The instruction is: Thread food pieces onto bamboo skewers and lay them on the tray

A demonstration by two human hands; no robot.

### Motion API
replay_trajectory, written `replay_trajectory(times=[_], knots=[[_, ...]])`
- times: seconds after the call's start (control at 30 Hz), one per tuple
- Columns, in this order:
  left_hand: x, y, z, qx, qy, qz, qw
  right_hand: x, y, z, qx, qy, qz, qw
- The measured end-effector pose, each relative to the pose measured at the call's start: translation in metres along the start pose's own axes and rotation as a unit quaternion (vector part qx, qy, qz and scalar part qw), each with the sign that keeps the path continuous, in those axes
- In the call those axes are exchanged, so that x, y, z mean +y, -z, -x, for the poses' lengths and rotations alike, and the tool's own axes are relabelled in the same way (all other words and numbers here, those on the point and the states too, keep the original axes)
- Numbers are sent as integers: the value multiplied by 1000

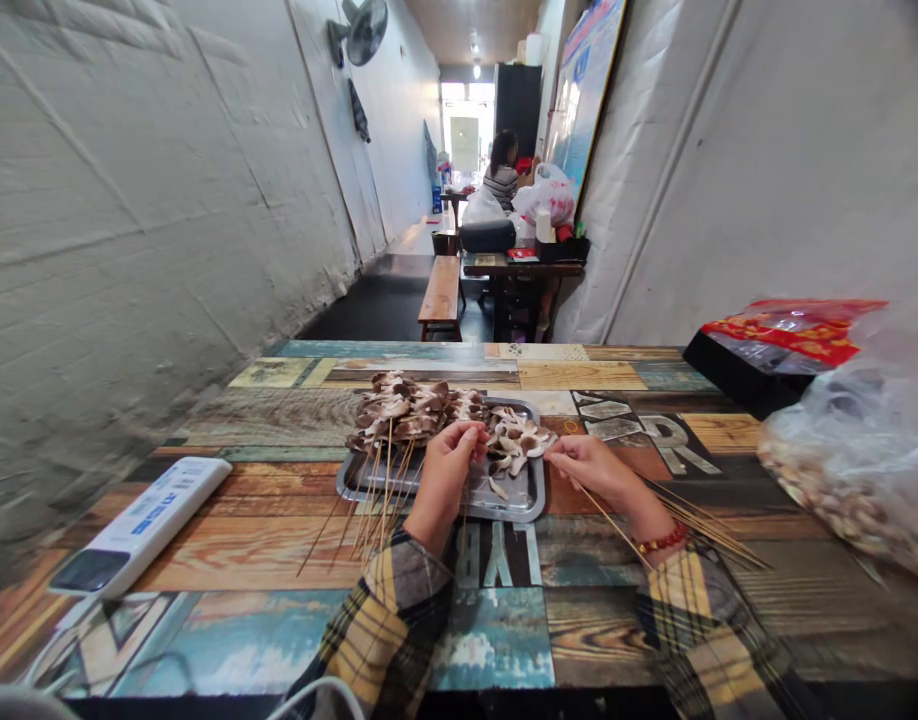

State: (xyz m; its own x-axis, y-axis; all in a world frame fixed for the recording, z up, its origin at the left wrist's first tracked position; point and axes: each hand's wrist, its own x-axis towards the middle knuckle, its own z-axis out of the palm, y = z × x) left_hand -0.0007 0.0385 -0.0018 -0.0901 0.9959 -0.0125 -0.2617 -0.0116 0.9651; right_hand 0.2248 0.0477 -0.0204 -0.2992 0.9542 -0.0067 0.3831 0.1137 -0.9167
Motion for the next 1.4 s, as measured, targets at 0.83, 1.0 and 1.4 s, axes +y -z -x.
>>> replay_trajectory(times=[0.83, 1.0, 1.4], knots=[[-9, -3, 3, -179, -250, -505, 806, -16, -15, 9, 171, 50, -41, 983], [-3, -2, 1, -102, -113, -272, 950, -25, -19, 14, 155, 48, -67, 984], [15, 1, 2, 0, 57, 95, 994, -42, -32, 32, 59, 129, 114, 983]])
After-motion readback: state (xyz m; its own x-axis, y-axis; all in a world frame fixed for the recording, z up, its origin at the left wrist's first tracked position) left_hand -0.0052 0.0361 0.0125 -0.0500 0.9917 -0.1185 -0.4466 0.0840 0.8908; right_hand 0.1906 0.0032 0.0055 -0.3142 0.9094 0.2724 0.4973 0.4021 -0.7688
